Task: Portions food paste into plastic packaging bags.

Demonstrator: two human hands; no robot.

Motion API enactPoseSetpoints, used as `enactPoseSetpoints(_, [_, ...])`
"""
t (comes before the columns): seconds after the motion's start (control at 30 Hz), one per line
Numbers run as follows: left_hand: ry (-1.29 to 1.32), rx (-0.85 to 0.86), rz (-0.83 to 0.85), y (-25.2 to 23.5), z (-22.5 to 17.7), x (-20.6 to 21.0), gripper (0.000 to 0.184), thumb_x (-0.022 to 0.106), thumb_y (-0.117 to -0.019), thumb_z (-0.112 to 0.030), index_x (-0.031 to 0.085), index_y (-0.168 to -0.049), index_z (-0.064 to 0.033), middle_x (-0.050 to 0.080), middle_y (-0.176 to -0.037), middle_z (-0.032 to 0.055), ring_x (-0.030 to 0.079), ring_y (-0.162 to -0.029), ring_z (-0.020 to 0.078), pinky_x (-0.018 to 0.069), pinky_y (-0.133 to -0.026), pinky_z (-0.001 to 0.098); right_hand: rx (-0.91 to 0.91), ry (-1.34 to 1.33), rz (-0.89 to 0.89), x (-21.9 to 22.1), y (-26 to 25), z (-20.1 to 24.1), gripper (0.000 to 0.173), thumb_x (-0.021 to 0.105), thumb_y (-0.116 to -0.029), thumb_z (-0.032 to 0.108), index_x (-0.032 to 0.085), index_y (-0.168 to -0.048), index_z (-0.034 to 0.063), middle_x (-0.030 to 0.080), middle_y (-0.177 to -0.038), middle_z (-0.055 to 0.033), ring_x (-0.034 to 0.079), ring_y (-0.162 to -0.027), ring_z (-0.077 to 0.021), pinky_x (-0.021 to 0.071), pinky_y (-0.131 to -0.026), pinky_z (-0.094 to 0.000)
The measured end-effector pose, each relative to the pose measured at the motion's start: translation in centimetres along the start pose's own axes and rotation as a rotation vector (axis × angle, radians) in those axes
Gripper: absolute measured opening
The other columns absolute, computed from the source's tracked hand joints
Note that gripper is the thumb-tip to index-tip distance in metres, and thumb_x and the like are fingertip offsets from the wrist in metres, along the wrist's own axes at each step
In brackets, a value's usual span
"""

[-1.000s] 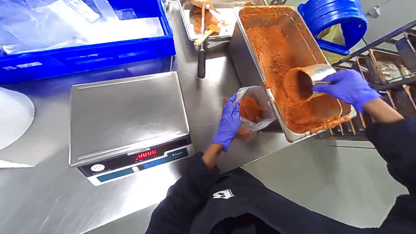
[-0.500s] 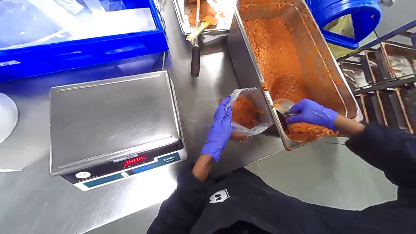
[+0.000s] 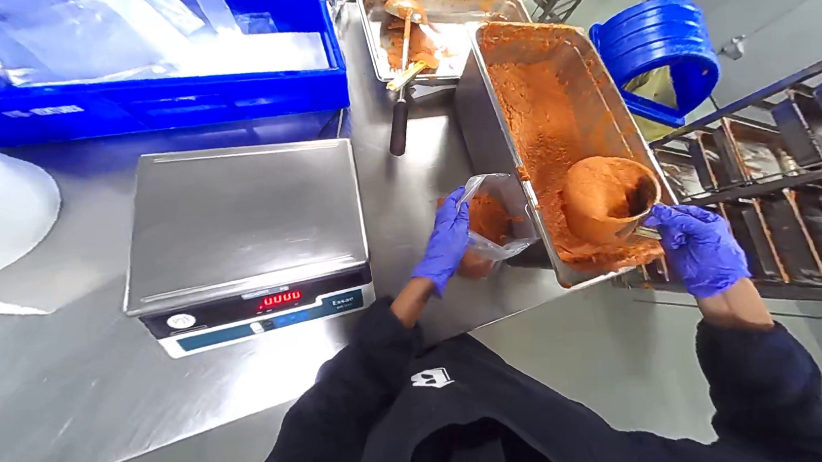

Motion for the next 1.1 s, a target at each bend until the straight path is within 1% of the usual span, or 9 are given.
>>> enactPoseSetpoints(0.13, [-0.007, 0.003, 0.008, 0.0, -0.3, 0.0, 0.046, 0.03, -0.1124, -0.019, 0.036, -0.154, 0.001, 0.043, -0.154, 0.0232, 0.046, -0.141, 0.029, 0.0385, -0.116, 0.0434, -0.174, 0.059, 0.034, 1.4, 1.6, 5.4, 0.028, 0.063, -0.0875, 0.003, 0.068, -0.07, 0.0236, 0.066, -0.06, 0.0138, 0.052, -0.047, 0.0051, 0.0439, -0.046, -0.0118])
enactPoseSetpoints(0.3, [0.031, 0.019, 0.022, 0.0, -0.1, 0.0, 0.047, 0.031, -0.1118, -0.018, 0.037, -0.154, -0.0002, 0.044, -0.154, 0.0231, 0.047, -0.14, 0.0294, 0.0398, -0.115, 0.0438, -0.486, 0.44, 0.095, 6.4, 6.6, 12.3, 0.014, 0.08, -0.0766, 0.013, 0.071, -0.077, 0.0244, 0.069, -0.078, 0.0204, 0.063, -0.074, 0.0093, 0.0537, -0.071, -0.0123])
enactPoseSetpoints(0.33, [0.026, 0.02, 0.018, 0.0, -0.2, -0.1, 0.046, 0.031, -0.1118, -0.018, 0.037, -0.154, -0.0007, 0.045, -0.153, 0.0231, 0.049, -0.138, 0.0294, 0.0421, -0.113, 0.0441, -0.58, 0.565, 0.134, 8.0, 7.5, 12.9, 0.009, 0.081, -0.0788, 0.019, 0.072, -0.078, 0.0182, 0.068, -0.08, 0.0172, 0.061, -0.081, 0.0096, 0.0504, -0.08, -0.0122])
enactPoseSetpoints(0.4, [0.017, 0.028, 0.021, 0.0, -0.1, -0.1, 0.046, 0.031, -0.1118, -0.019, 0.037, -0.154, -0.0011, 0.045, -0.153, 0.0232, 0.049, -0.138, 0.0293, 0.0424, -0.112, 0.0441, -0.815, 0.807, 0.222, 11.4, 9.3, 13.3, 0.029, 0.077, -0.0862, 0.029, 0.072, -0.075, 0.0021, 0.069, -0.076, -0.0023, 0.061, -0.083, -0.0039, 0.042, -0.096, -0.0252])
enactPoseSetpoints(0.47, [0.012, 0.032, 0.025, 0.0, -0.2, -0.1, 0.046, 0.031, -0.1118, -0.018, 0.037, -0.154, -0.0002, 0.045, -0.153, 0.0236, 0.048, -0.139, 0.0297, 0.0404, -0.114, 0.0437, -1.041, 0.987, 0.289, 14.2, 10.7, 12.8, 0.037, 0.069, -0.0909, 0.027, 0.067, -0.067, -0.0014, 0.065, -0.065, -0.0152, 0.061, -0.067, -0.022, 0.0434, -0.088, -0.0396])
enactPoseSetpoints(0.53, [0.011, 0.042, 0.027, -0.1, -0.1, -0.1, 0.047, 0.031, -0.1116, -0.018, 0.037, -0.154, 0.0011, 0.044, -0.154, 0.024, 0.044, -0.142, 0.0307, 0.0359, -0.118, 0.044, -1.185, 1.095, 0.333, 16.0, 11.7, 12.4, 0.038, 0.063, -0.0926, 0.023, 0.061, -0.062, 0.0008, 0.06, -0.057, -0.0155, 0.058, -0.058, -0.028, 0.0441, -0.078, -0.0421])
enactPoseSetpoints(0.87, [0.004, 0.081, 0.008, -0.5, 0.4, -0.4, 0.047, 0.033, -0.111, -0.018, 0.04, -0.152, 0.0033, 0.045, -0.152, 0.0262, 0.041, -0.144, 0.0344, 0.0305, -0.121, 0.0464, -1.391, 1.221, 0.243, 17.0, 15.8, 15.3, 0.037, 0.058, -0.0995, 0.022, 0.062, -0.068, 0.0027, 0.057, -0.056, -0.0121, 0.054, -0.058, -0.0256, 0.0413, -0.08, -0.0376])
enactPoseSetpoints(0.97, [0.004, 0.058, 0.007, -0.5, 0.4, -0.5, 0.047, 0.033, -0.1113, -0.019, 0.039, -0.153, 0.0026, 0.047, -0.15, 0.0271, 0.045, -0.141, 0.0353, 0.0354, -0.117, 0.0472, -1.415, 1.249, 0.269, 17.8, 15.9, 13.1, 0.039, 0.055, -0.1017, 0.021, 0.063, -0.068, 0.0033, 0.058, -0.056, -0.0112, 0.054, -0.058, -0.0268, 0.0429, -0.082, -0.0381])
enactPoseSetpoints(1.1, [-0.009, 0.043, 0.018, -0.3, 0.0, -0.6, 0.046, 0.033, -0.1117, -0.02, 0.041, -0.152, 0.0015, 0.049, -0.148, 0.0269, 0.047, -0.139, 0.0344, 0.0368, -0.116, 0.0471, -1.482, 1.184, 0.347, 19.0, 15.0, 9.5, 0.037, 0.053, -0.0997, 0.02, 0.059, -0.067, 0.0046, 0.055, -0.053, -0.0101, 0.054, -0.053, -0.0266, 0.0449, -0.07, -0.0396])
Point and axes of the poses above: each hand's wrist, its own y-axis away from the middle knuckle, its own x-axis out of the palm, z = x × y, the point moved 9 cm from there along -y, towards the middle knuckle
